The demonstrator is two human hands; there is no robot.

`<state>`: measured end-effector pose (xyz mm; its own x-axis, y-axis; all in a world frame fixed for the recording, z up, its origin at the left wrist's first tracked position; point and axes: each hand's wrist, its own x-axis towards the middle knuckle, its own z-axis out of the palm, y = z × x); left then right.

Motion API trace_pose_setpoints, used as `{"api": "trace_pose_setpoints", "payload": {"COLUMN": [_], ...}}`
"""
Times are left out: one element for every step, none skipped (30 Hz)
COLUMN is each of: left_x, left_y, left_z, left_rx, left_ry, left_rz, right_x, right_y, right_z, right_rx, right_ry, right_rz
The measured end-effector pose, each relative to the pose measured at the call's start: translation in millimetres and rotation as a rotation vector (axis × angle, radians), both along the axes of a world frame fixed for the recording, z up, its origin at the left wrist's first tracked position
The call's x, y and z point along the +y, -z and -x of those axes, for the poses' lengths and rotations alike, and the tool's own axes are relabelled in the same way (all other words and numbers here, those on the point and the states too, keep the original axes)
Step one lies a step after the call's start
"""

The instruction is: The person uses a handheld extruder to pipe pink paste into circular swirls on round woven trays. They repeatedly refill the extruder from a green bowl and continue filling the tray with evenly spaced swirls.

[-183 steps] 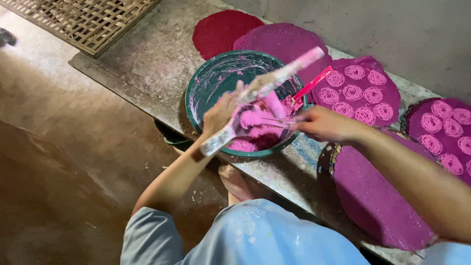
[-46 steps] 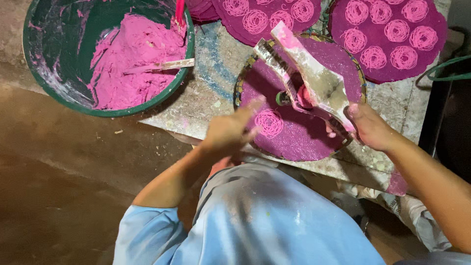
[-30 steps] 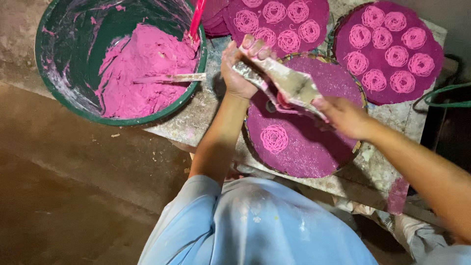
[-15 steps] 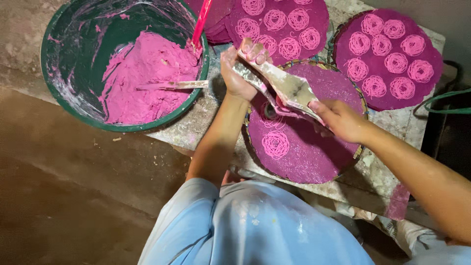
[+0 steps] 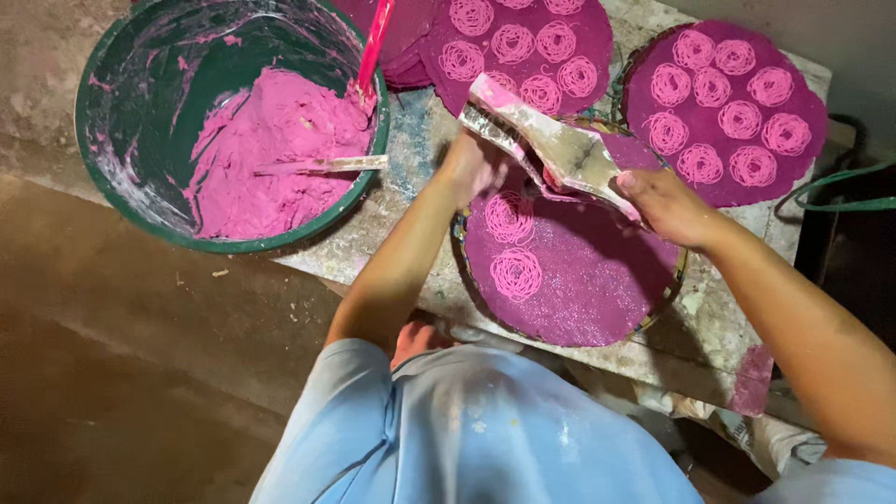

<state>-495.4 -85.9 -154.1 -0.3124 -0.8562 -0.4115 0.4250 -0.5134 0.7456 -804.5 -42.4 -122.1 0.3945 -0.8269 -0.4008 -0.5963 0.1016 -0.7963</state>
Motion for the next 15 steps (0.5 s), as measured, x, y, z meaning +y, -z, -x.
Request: {"api": "trace_pose_setpoints", "payload": {"left_x": [6.8, 13.3, 14.0, 14.0, 14.9, 18.5, 22.5, 28.3, 36.5, 46.2, 55.5, 63.2, 70.6, 77.9, 83.3], "left_y": [8.8, 17.5, 24.0, 29.9, 34.4, 35.3, 36.2, 39.0, 44.8, 47.0, 46.2, 44.0, 40.5, 35.1, 28.2], "left_z": [1.6, 2.8, 4.6, 7.0, 7.5, 5.8, 3.3, -0.1, -4.6, -10.2, -14.7, -17.8, -20.8, -24.4, -27.2], "left_rx": [-0.100, -0.201, -0.196, -0.190, -0.183, -0.247, -0.311, -0.375, -0.592, -0.806, -1.014, -1.071, -1.126, -1.181, -1.235], "left_ry": [0.102, 0.202, 0.219, 0.235, 0.251, 0.265, 0.279, 0.292, 0.270, 0.244, 0.214, 0.196, 0.179, 0.161, 0.142], "left_rz": [-0.016, -0.033, -0.086, -0.138, -0.188, -0.085, 0.018, 0.119, 0.381, 0.647, 0.917, 0.919, 0.919, 0.921, 0.921], "right_x": [0.8, 1.3, 2.3, 2.9, 3.9, 4.7, 5.8, 7.2, 8.7, 10.6, 12.7, 15.2, 17.8, 20.6, 23.5], "right_y": [2.0, 3.8, 5.7, 7.7, 10.1, 12.5, 15.1, 17.5, 19.6, 21.7, 22.8, 23.4, 23.5, 22.8, 21.9], "right_z": [2.2, 4.0, 4.5, 4.4, 3.6, 2.7, 2.1, 2.1, 3.2, 5.0, 8.2, 12.2, 16.4, 20.8, 24.4], "right_rx": [-0.011, -0.021, -0.033, -0.048, -0.062, -0.076, -0.017, 0.043, 0.102, 0.054, 0.005, -0.042, -0.072, -0.102, -0.130], "right_ry": [-0.010, -0.022, -0.034, -0.022, -0.011, 0.002, 0.000, 0.000, -0.001, 0.030, 0.062, 0.094, 0.096, 0.099, 0.101], "right_rz": [0.002, 0.004, 0.004, 0.022, 0.042, 0.063, 0.125, 0.185, 0.244, 0.218, 0.190, 0.161, 0.152, 0.144, 0.135]}}
